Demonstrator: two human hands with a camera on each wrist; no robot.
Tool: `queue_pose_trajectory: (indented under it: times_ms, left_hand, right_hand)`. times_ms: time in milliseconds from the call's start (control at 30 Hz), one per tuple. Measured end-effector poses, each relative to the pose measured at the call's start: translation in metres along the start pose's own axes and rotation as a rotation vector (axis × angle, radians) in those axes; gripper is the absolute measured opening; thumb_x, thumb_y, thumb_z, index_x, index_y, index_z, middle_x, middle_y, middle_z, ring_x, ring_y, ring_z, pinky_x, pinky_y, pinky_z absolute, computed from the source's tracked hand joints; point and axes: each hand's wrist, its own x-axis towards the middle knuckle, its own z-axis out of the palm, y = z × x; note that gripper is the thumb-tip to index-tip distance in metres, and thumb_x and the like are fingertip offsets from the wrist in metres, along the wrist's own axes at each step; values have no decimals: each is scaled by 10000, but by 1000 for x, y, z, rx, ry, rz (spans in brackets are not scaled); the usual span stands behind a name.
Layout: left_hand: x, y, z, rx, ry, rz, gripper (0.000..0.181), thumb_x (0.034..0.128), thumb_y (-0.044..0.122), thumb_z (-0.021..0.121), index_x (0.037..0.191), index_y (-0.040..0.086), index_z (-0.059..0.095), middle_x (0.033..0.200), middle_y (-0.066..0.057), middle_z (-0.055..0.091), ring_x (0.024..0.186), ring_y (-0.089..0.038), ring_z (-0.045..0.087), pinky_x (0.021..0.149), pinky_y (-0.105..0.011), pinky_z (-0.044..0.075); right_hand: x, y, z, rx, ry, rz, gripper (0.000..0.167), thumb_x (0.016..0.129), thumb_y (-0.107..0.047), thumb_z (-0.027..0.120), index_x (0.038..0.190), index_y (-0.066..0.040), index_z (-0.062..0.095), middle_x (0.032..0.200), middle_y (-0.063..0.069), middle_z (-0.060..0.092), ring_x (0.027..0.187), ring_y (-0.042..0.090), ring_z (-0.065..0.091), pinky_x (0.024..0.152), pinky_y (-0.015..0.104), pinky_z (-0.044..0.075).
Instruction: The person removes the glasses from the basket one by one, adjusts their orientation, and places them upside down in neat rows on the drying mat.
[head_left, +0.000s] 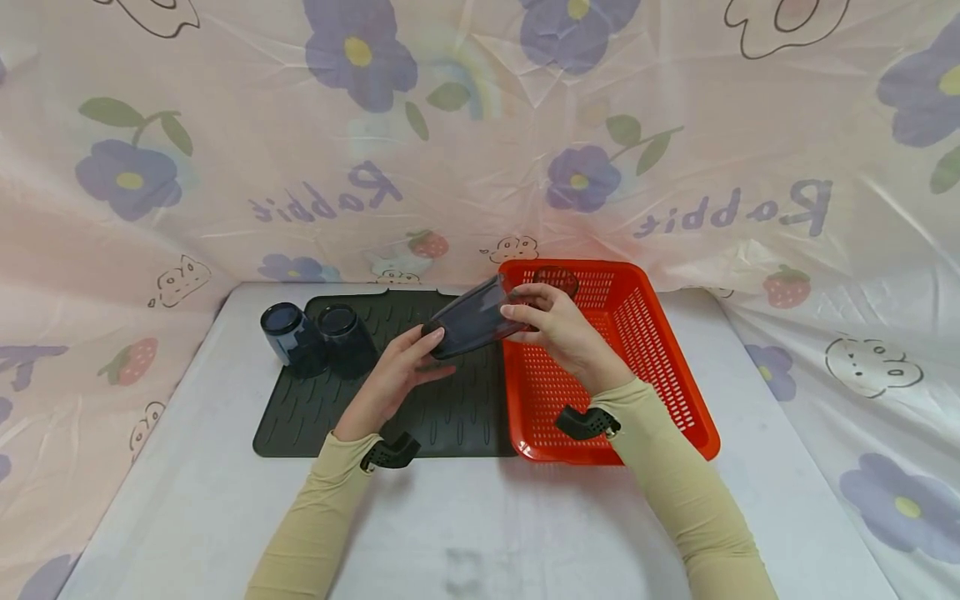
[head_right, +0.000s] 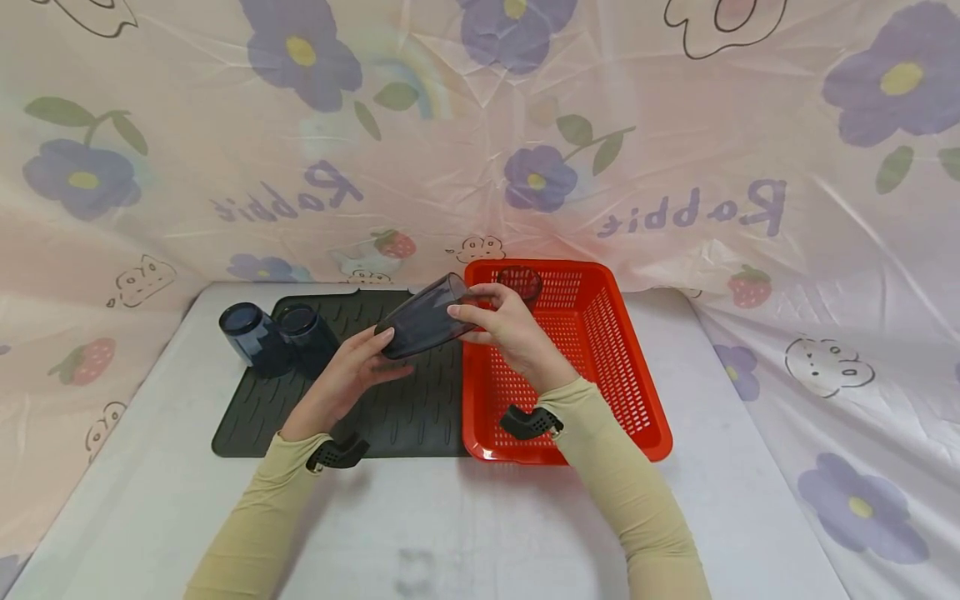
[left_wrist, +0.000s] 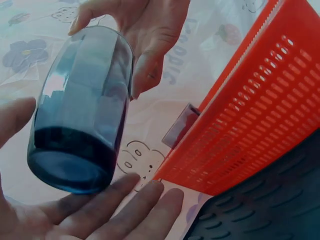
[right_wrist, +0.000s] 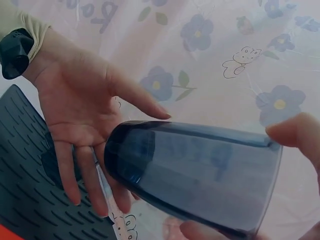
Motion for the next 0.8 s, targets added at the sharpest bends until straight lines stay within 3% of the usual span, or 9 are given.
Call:
queue_pose_trajectory:
  times_ms: [200,367,633,800]
  left_hand:
    - [0,-3,1,23,25,28,473,954,283,608,1312,-8,501,1170,-138,567,1036,-252,620,952,-455,473]
    - [-1,-5,-1,35,91,51,482,922,269,663,1306,19,513,1206,-147,592,1062,-286,617,957,-408,476]
    - [-3,-1,-7,70,220,167,371,881,210,710,1185,42,579,1084,-99,639,995,-218,603,956,-451,452]
    - [0,0,-8,42,267,214,319,850,162,743,1127,78,608,1056,-84,618,952,-213,599,887,-365,493]
  right_hand:
    - [1,3,-1,19,-11,-4,453,908,-44,609,1304,42,407,1146,150,492,949,223,576,839,420,541]
    - [3,3,-5,36,-76,12,472,913,-22,591,1341,35,400,1201,160,484,942,219,592,876,401,526]
    - [3,4,-11,2,-188,33,531,891,38,594,1378,16,383,1293,172,436,991,242,591,971,486,444]
    - [4,4,-13,-20,-221,60,597,870,47,613,1409,-11,363,1335,181,417,1020,260,580,985,488,431]
